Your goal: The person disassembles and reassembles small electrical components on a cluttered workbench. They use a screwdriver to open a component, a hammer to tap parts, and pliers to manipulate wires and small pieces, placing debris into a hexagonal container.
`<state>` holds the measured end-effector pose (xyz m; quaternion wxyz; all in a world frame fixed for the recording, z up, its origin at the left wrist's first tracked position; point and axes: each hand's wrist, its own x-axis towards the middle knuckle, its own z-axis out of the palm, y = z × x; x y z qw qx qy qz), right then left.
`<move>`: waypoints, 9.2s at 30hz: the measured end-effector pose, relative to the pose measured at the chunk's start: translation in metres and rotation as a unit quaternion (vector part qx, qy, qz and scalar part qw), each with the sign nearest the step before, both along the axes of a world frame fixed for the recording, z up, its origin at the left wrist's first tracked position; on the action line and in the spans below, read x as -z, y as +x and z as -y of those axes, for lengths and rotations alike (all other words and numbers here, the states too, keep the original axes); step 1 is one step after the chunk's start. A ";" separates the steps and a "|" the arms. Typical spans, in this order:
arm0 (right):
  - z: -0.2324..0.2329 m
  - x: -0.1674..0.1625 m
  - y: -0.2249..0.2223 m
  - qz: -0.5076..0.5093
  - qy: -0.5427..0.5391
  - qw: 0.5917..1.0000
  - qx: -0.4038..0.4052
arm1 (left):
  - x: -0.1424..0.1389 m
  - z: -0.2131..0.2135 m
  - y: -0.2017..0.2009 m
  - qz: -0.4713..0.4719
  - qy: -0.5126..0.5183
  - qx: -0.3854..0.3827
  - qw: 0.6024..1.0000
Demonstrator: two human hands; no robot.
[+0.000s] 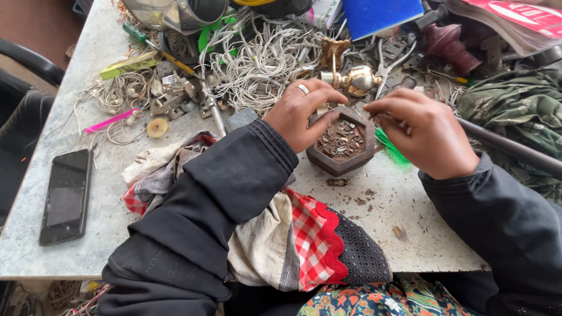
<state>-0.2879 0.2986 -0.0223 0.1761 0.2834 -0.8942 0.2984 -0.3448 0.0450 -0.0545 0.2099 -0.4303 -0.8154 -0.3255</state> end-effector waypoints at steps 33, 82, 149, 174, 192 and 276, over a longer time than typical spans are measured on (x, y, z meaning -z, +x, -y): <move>0.004 0.022 -0.008 0.142 -0.089 0.985 -0.049 | -0.016 -0.005 0.019 -0.067 0.034 0.043 0.996; 0.005 0.021 0.001 0.007 -0.103 0.992 -0.068 | -0.019 -0.007 0.028 -0.037 0.043 0.080 0.995; -0.025 0.008 -0.026 -0.055 0.132 0.977 0.159 | 0.021 0.007 -0.015 0.245 0.213 -0.007 0.946; 0.051 0.001 -0.001 0.150 0.080 0.982 0.085 | 0.042 0.022 -0.035 0.278 0.299 0.010 0.913; 0.043 -0.009 0.016 0.047 0.122 0.990 0.058 | 0.042 0.021 -0.034 0.263 0.293 0.028 0.919; -0.063 0.033 -0.040 0.036 0.254 0.942 0.217 | 0.012 0.042 -0.031 0.104 -0.159 -0.260 0.947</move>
